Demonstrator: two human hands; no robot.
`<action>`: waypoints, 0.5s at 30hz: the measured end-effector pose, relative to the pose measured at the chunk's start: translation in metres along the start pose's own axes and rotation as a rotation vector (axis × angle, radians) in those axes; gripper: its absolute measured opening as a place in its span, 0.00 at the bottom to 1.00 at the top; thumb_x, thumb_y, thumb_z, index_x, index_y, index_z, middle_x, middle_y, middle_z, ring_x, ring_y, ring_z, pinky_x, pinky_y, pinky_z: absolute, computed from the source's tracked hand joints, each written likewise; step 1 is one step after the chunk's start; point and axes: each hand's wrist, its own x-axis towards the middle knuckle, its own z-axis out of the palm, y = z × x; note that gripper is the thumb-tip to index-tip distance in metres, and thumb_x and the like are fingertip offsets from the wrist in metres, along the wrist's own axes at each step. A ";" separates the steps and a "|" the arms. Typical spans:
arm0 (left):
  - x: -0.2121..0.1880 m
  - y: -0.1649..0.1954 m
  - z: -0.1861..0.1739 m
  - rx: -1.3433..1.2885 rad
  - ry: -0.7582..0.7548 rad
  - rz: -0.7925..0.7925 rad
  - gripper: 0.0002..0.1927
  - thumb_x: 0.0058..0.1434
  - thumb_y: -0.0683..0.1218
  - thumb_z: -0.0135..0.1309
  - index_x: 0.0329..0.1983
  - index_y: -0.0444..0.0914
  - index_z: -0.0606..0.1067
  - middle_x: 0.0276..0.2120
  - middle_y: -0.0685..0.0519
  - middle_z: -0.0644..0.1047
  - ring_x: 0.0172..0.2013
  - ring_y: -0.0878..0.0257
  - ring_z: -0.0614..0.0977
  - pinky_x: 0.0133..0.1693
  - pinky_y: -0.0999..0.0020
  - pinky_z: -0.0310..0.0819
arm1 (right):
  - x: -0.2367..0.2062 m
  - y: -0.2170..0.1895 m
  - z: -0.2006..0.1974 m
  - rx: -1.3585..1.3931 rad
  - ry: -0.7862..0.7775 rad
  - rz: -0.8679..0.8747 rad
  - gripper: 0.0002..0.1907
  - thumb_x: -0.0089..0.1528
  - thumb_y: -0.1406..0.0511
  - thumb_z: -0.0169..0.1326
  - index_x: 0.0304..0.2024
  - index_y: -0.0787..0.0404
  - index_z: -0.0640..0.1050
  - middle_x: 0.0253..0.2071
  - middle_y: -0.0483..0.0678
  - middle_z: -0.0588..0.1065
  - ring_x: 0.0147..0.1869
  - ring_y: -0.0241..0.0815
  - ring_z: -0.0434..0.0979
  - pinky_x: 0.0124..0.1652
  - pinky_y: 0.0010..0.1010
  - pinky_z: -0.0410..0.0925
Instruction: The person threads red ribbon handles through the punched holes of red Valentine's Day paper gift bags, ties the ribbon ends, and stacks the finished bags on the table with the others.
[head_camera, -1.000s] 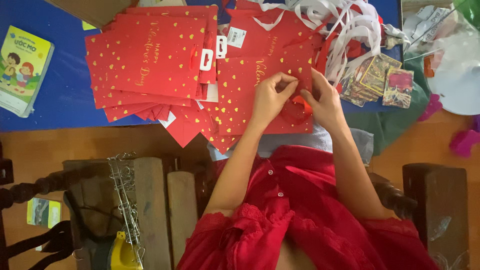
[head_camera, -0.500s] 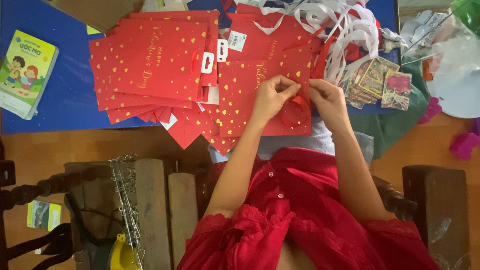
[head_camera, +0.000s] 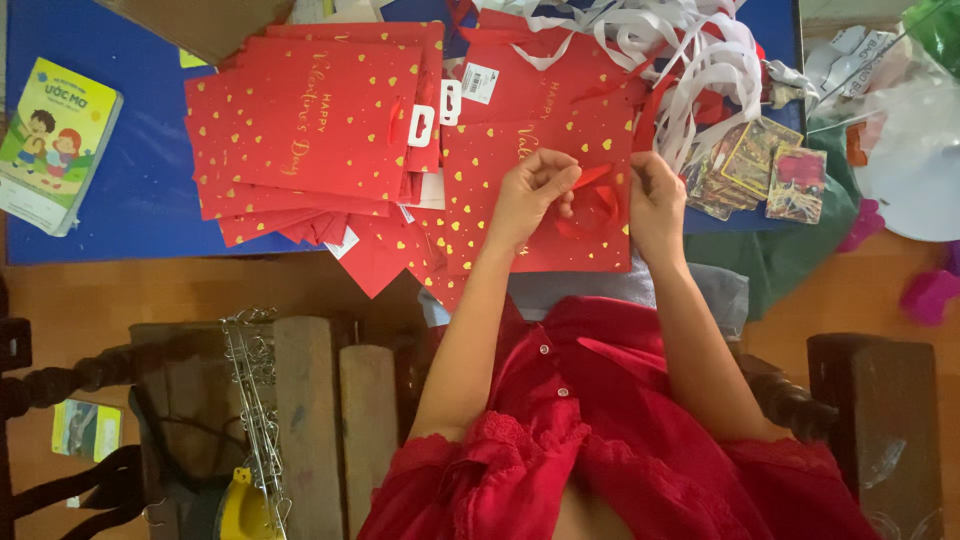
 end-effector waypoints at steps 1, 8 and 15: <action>0.000 0.000 -0.001 0.000 0.019 -0.008 0.11 0.65 0.47 0.62 0.43 0.35 0.77 0.26 0.56 0.76 0.23 0.71 0.76 0.27 0.73 0.74 | 0.000 0.004 0.001 0.083 0.009 0.037 0.05 0.68 0.75 0.51 0.45 0.68 0.78 0.38 0.45 0.78 0.41 0.30 0.76 0.43 0.25 0.70; 0.005 -0.002 -0.008 -0.076 0.117 -0.037 0.13 0.63 0.49 0.62 0.42 0.36 0.76 0.25 0.57 0.74 0.18 0.73 0.70 0.20 0.75 0.66 | 0.009 0.013 -0.007 0.405 0.098 0.184 0.04 0.74 0.73 0.49 0.49 0.66 0.75 0.42 0.45 0.76 0.45 0.35 0.75 0.48 0.27 0.70; 0.008 -0.010 -0.009 -0.100 0.147 -0.005 0.14 0.64 0.51 0.62 0.43 0.36 0.76 0.25 0.57 0.72 0.19 0.72 0.68 0.21 0.74 0.62 | 0.000 -0.003 -0.004 0.263 -0.069 0.045 0.14 0.68 0.75 0.51 0.57 0.66 0.73 0.46 0.44 0.77 0.51 0.32 0.77 0.49 0.24 0.71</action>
